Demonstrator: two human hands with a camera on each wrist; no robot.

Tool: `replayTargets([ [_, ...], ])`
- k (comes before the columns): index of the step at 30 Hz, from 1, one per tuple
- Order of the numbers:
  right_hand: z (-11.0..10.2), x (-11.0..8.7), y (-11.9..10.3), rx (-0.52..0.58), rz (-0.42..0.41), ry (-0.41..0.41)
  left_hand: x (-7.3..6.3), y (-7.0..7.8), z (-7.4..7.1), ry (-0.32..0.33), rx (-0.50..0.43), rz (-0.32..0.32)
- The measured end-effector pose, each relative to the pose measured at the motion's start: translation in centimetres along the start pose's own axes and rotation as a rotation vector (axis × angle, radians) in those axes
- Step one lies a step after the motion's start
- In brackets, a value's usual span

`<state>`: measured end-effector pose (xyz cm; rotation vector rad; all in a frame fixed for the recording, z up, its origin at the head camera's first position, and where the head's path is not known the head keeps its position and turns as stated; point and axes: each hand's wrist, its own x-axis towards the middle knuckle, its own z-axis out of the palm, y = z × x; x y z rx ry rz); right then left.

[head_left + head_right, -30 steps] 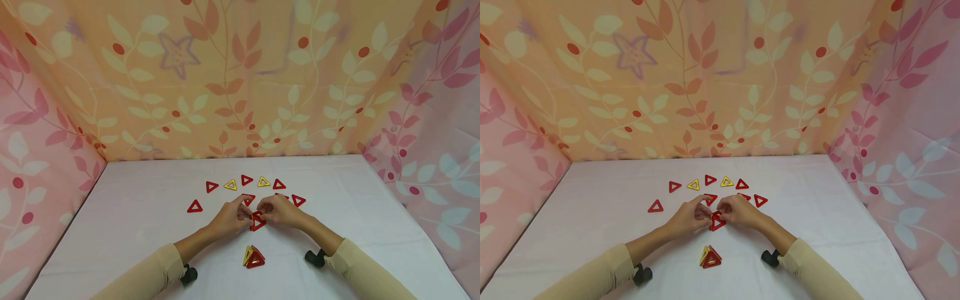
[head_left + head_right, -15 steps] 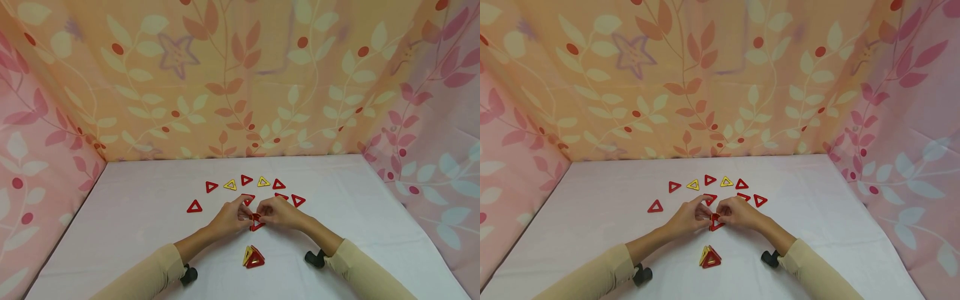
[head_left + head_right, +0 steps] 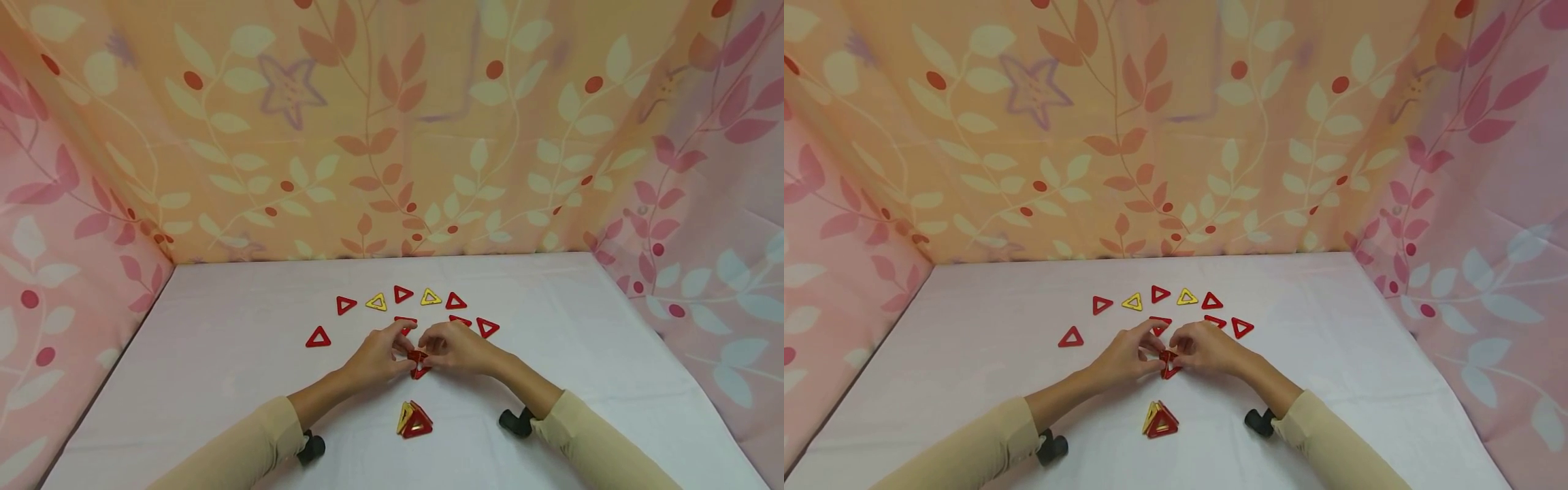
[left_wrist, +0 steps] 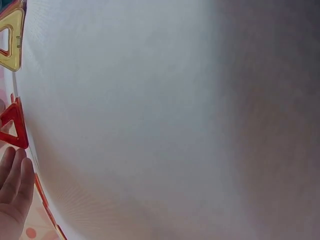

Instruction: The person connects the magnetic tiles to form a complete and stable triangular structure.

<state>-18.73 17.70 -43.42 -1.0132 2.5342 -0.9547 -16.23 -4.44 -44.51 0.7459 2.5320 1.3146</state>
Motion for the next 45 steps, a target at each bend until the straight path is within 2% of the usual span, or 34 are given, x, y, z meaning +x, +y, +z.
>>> replayTargets([
  [7, -0.2, -0.1, 0.3, -0.016, 0.011, -0.021, 0.1, -0.2, -0.3, -0.001, 0.031, 0.007],
  [18, 0.1, 0.3, 0.2, -0.023, 0.003, -0.015, 0.1, -0.3, -0.7, -0.018, 0.048, -0.048],
  [22, -0.2, 0.2, 0.1, -0.019, 0.016, -0.025, 0.0, -0.4, -0.6, -0.026, 0.048, -0.045],
  [25, -0.9, 0.0, 0.4, -0.026, 0.030, -0.002, 0.0, -0.4, -0.4, -0.035, 0.049, -0.040],
  [30, -2.6, -0.5, 1.9, -0.090, 0.028, 0.087, 0.0, -0.3, -0.2, -0.036, 0.069, -0.054],
  [33, -3.4, -0.9, 3.0, -0.145, 0.055, 0.125, -0.1, -0.3, -0.2, -0.032, 0.070, -0.056],
  [39, -4.3, -1.8, 4.6, -0.195, 0.116, 0.140, -0.1, -0.4, -0.3, -0.022, 0.064, -0.052],
  [45, -4.5, -1.7, 5.4, -0.213, 0.160, 0.134, -0.2, -0.6, -0.6, -0.001, 0.074, -0.044],
])
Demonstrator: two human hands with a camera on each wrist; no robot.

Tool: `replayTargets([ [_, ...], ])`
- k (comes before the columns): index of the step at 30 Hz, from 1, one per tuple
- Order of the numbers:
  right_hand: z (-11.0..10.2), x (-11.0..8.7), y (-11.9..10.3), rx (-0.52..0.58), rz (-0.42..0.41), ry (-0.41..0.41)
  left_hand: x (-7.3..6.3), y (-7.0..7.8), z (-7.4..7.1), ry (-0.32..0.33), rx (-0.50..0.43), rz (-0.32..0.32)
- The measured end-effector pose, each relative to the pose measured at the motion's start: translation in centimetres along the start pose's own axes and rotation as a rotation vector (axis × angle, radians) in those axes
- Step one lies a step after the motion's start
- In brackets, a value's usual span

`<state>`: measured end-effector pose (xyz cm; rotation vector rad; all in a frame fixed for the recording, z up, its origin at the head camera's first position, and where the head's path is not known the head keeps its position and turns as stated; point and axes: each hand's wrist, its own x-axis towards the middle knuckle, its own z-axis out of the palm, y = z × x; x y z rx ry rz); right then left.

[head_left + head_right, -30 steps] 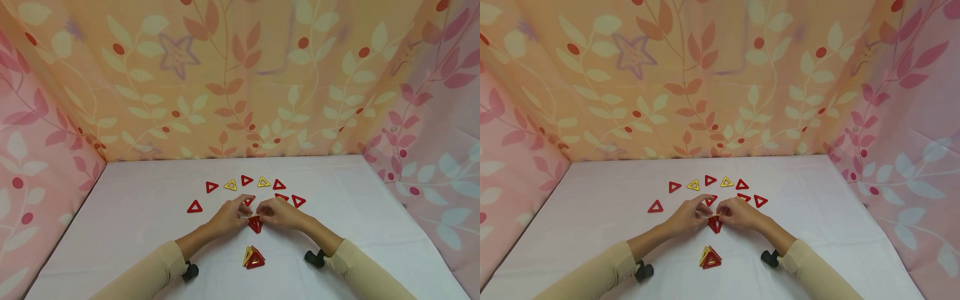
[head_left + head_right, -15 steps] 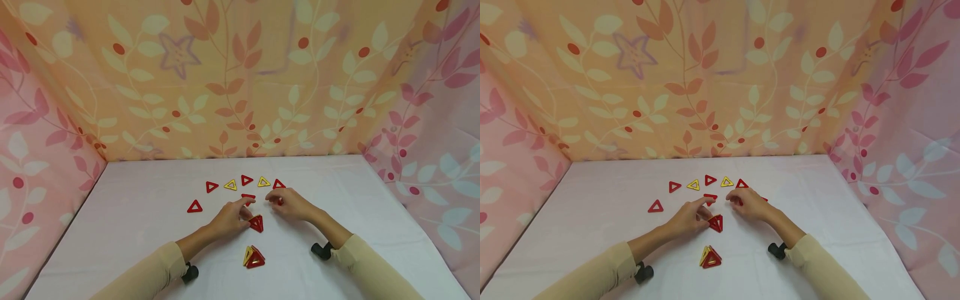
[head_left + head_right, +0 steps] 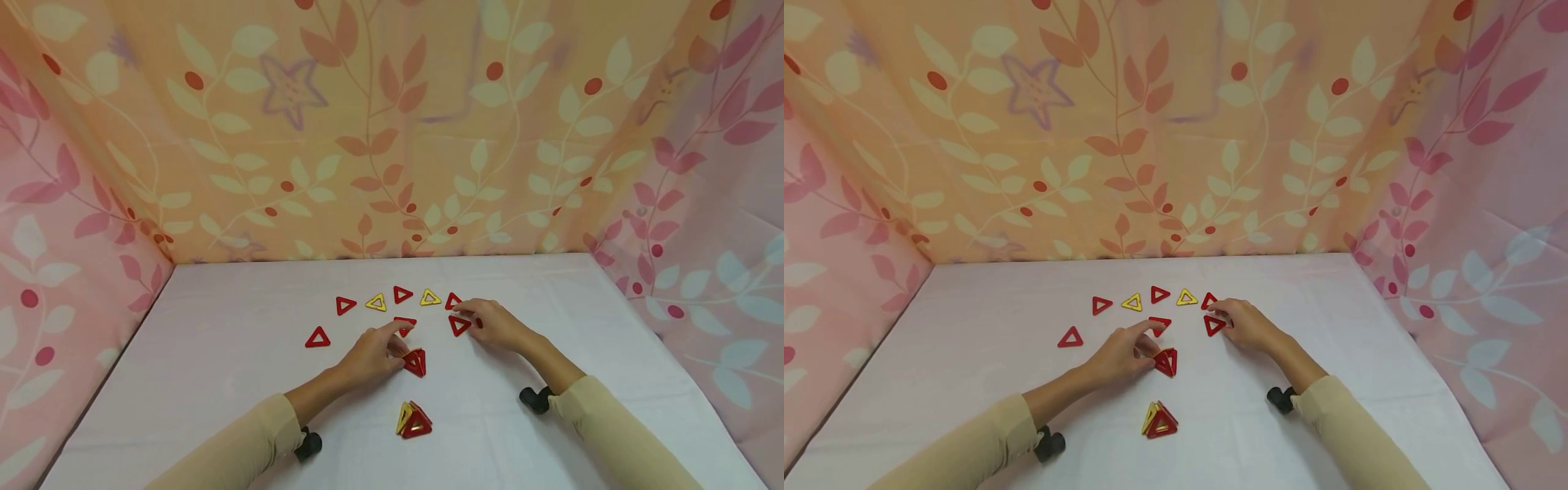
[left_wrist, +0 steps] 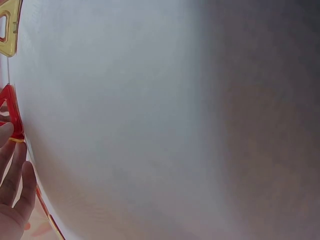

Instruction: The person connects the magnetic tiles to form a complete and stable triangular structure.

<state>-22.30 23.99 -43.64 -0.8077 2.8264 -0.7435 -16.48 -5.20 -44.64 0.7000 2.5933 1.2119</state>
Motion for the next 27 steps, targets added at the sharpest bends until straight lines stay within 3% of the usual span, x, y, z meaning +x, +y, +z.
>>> replayTargets([
  [27, 1.3, 0.0, -2.3, 0.001, -0.088, -0.064, 0.2, -0.5, -0.3, -0.005, 0.015, 0.005],
])
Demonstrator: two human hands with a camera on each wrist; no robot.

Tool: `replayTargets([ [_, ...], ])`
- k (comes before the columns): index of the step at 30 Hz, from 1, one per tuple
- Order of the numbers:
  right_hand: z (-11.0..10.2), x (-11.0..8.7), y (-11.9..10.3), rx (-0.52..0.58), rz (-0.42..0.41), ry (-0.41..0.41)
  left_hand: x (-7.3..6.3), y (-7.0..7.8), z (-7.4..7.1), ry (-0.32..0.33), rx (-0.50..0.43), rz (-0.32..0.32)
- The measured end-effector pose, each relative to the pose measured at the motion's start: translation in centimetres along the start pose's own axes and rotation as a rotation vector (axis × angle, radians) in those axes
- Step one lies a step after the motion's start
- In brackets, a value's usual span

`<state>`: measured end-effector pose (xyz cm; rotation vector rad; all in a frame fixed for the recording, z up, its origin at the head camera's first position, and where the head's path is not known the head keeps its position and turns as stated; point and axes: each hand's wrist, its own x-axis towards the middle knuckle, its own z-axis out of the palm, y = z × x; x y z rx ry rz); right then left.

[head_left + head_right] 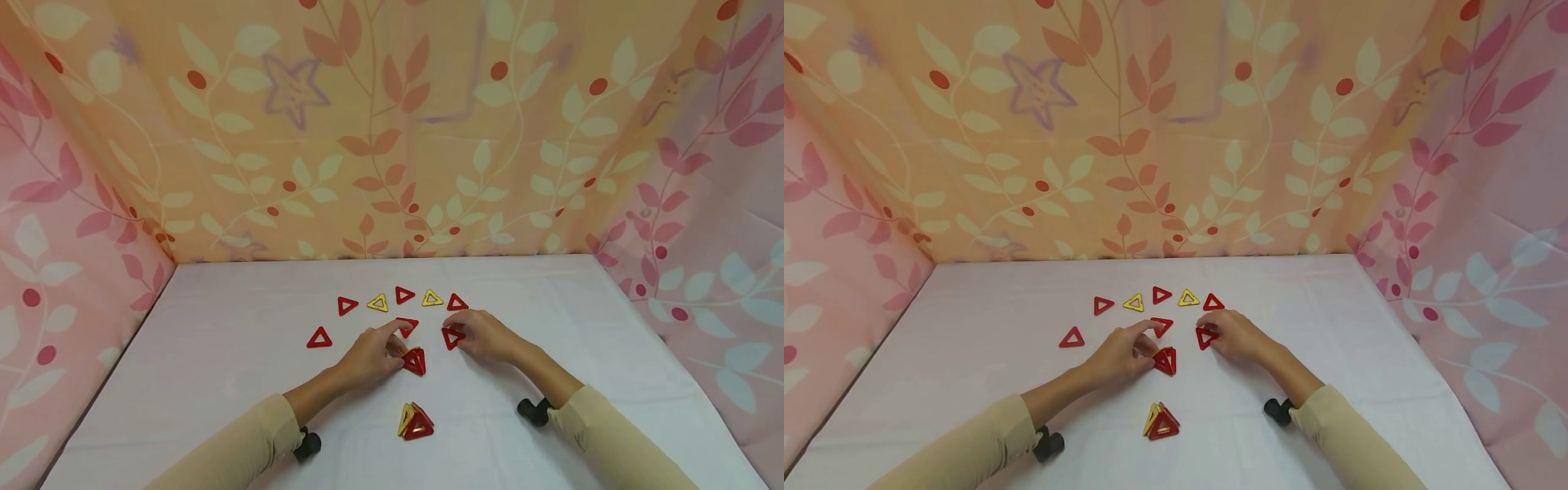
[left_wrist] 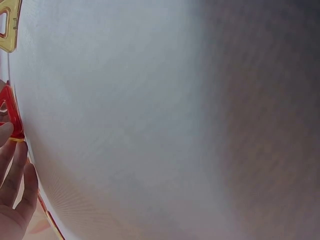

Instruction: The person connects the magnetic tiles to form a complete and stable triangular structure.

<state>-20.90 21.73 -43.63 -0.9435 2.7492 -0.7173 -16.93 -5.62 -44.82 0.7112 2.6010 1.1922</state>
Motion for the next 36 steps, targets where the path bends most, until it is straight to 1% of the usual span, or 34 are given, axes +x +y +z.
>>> replayTargets([
  [6, 0.2, -0.1, -0.4, 0.028, -0.018, -0.002, 0.1, 0.0, 0.1, 0.003, 0.007, -0.004],
  [10, 0.5, -0.1, -0.9, 0.051, -0.023, -0.020, 0.1, 0.0, 0.0, 0.005, 0.013, -0.008],
  [16, 0.8, -0.3, -1.6, 0.033, -0.052, -0.035, 0.1, 0.0, 0.1, 0.003, 0.015, -0.014],
  [22, 1.2, -0.3, -2.1, 0.061, -0.039, -0.068, 0.1, -0.1, 0.1, 0.005, 0.014, -0.009],
  [28, 1.3, -0.2, -2.4, 0.072, -0.055, -0.076, 0.0, -0.1, 0.1, 0.004, 0.009, -0.009],
  [36, 1.4, -0.1, -2.9, 0.073, -0.024, -0.103, 0.0, 0.0, 0.1, 0.005, 0.008, -0.005],
])
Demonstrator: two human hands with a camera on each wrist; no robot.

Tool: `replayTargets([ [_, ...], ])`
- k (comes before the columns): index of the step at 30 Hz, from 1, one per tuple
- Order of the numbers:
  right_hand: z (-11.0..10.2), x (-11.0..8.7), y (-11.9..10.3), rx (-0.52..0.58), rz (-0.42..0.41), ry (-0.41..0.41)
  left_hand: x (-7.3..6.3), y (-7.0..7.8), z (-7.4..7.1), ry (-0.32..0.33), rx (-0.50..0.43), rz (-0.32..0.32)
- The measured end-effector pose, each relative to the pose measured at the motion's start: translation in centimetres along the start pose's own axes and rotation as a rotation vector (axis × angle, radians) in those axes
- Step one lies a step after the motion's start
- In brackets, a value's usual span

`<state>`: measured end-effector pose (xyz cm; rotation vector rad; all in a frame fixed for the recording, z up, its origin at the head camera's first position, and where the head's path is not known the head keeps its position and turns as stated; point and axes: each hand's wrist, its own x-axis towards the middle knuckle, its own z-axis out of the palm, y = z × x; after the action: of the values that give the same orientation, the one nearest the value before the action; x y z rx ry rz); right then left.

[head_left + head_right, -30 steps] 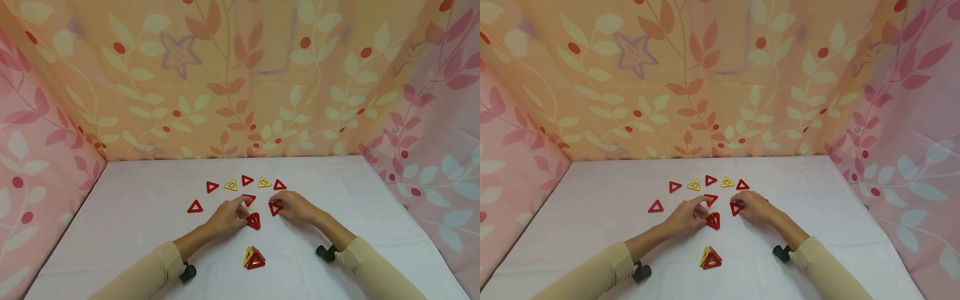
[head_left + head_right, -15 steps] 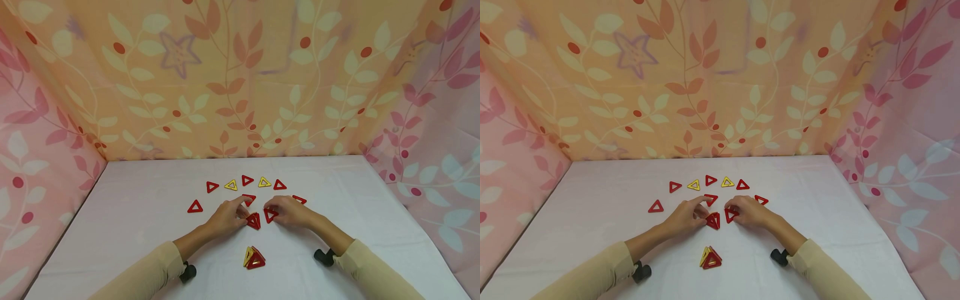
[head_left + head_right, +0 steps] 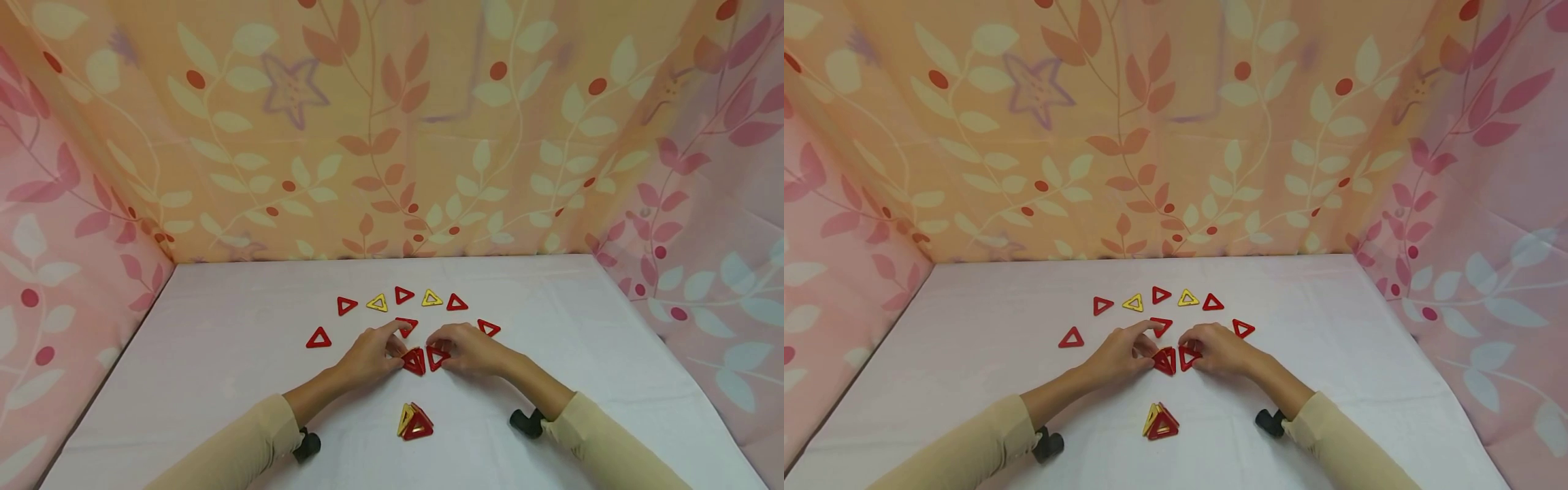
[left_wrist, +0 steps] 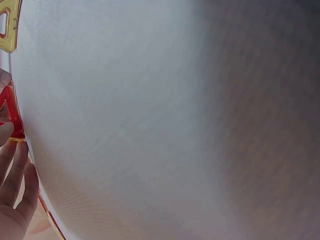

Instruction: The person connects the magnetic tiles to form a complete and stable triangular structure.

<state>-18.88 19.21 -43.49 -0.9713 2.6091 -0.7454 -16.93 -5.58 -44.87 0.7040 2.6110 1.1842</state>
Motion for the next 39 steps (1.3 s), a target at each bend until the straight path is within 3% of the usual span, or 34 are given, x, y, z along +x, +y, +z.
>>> replayTargets([
  [16, 0.30, 0.09, -0.29, 0.003, -0.027, 0.001, 0.06, 0.00, 0.06, 0.001, 0.009, 0.014],
  [24, 0.36, -0.03, -0.44, 0.002, -0.026, 0.002, 0.23, -0.07, 0.18, -0.030, -0.001, 0.023],
  [30, 0.44, -0.12, -0.51, 0.002, -0.005, 0.002, 0.13, -0.01, 0.23, -0.034, 0.004, 0.007],
  [39, 0.28, -0.06, -0.63, 0.010, -0.048, 0.011, 0.14, 0.13, 0.17, -0.030, 0.009, -0.003],
])
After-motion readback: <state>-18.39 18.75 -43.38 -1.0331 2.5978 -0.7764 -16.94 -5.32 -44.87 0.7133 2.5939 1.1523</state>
